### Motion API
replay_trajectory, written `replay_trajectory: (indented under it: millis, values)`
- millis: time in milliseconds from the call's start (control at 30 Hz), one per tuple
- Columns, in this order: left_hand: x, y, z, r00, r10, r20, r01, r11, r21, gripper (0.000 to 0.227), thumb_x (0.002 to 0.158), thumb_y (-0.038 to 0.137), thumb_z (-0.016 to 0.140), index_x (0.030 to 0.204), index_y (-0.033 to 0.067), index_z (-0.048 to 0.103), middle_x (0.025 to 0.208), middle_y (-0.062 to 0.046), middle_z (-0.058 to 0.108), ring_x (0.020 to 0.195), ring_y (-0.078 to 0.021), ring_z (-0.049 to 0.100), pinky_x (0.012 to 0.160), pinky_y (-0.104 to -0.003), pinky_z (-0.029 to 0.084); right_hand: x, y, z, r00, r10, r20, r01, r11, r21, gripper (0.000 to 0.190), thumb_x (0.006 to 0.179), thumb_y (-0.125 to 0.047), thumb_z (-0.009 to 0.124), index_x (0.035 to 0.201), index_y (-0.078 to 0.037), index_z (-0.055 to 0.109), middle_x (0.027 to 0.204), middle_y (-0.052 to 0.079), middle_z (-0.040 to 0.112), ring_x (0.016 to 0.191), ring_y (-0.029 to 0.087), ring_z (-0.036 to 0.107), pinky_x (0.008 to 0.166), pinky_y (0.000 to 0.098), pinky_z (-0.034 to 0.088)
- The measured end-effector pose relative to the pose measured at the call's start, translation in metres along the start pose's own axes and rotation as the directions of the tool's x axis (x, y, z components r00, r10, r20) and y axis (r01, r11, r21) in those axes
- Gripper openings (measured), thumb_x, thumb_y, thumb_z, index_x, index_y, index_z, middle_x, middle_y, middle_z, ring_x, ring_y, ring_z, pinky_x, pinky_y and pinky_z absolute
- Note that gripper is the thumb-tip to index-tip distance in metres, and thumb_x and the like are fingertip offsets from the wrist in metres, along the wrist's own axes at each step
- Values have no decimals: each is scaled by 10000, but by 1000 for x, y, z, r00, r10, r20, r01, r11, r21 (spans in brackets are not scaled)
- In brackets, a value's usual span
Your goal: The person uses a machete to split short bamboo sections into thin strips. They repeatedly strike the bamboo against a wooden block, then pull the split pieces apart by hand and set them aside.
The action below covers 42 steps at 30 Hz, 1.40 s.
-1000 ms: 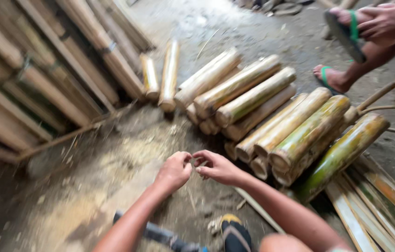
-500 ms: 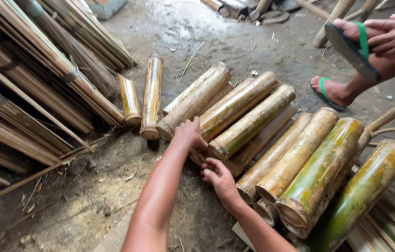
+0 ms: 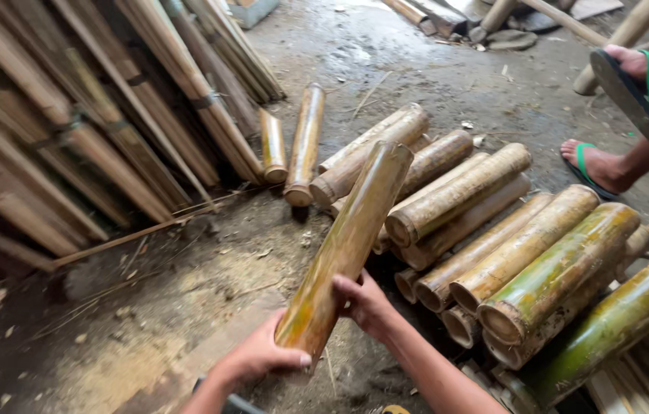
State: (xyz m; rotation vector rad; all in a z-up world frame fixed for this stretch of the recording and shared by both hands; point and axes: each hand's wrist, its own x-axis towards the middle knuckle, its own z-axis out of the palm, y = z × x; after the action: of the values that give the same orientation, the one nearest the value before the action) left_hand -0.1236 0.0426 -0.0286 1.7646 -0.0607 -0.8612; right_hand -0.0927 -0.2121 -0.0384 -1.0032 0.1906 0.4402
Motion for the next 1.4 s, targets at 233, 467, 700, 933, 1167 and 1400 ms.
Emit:
replay_trajectory:
  millis: [233, 467, 700, 933, 1167, 1400]
  values:
    - [-70, 16, -20, 857, 217, -468, -166, 975, 148, 1240, 606, 471, 950, 1571, 36, 304, 1560, -210, 439, 1463, -304, 437, 1143, -430, 402, -49, 24, 71, 869, -79, 488, 262, 911, -318, 1010, 781, -288, 920, 1565, -83, 317, 1451, 134, 567, 1326, 251, 561, 1070, 423, 514]
    - [-212, 79, -5, 487, 432, -759, -447, 870, 208, 789, 675, 347, 927, 1293, 65, 525, 1198, -81, 739, 1100, -201, 728, 971, -344, 590, -51, 20, 143, 541, 351, 764, 769, 162, -619, 831, 741, -229, 854, 1447, -95, 436, 1257, 164, 668, 1131, 287, 666, 940, 416, 564]
    - [-270, 9, 19, 311, 383, -870, -418, 877, 237, 841, 682, 321, 933, 1327, 59, 461, 1265, -123, 658, 1146, -245, 689, 933, -357, 634, -13, 159, 92, 846, 477, 238, 499, -551, -668, 408, 862, -274, 715, 1199, -49, 661, 1111, 194, 726, 1050, 365, 710, 874, 469, 595]
    - [-278, -48, 41, 233, 400, -886, -377, 877, 297, 893, 699, 366, 900, 1378, 40, 422, 1303, -145, 610, 1192, -255, 661, 923, -320, 633, -112, 291, 28, 987, 121, -109, -59, -356, -933, 985, 823, -299, 787, 1552, -40, 179, 1353, 177, 497, 1279, 372, 524, 1011, 529, 492]
    - [-287, -50, 31, 172, 441, -881, -376, 856, 355, 911, 689, 360, 925, 1377, 7, 443, 1288, -151, 622, 1197, -272, 666, 1006, -391, 599, -113, 288, 16, 999, -28, 36, 32, -129, -991, 569, 743, -227, 763, 1220, -44, 514, 1129, 216, 625, 1104, 430, 612, 937, 513, 514]
    - [-289, -53, 31, 151, 469, -870, -294, 862, 413, 831, 720, 451, 912, 1310, 41, 494, 1216, -109, 633, 1129, -237, 679, 990, -353, 612, -119, 197, 143, 994, -45, 98, 108, 440, -891, 413, 812, -332, 705, 1093, -42, 625, 767, 95, 675, 634, 163, 641, 584, 356, 545]
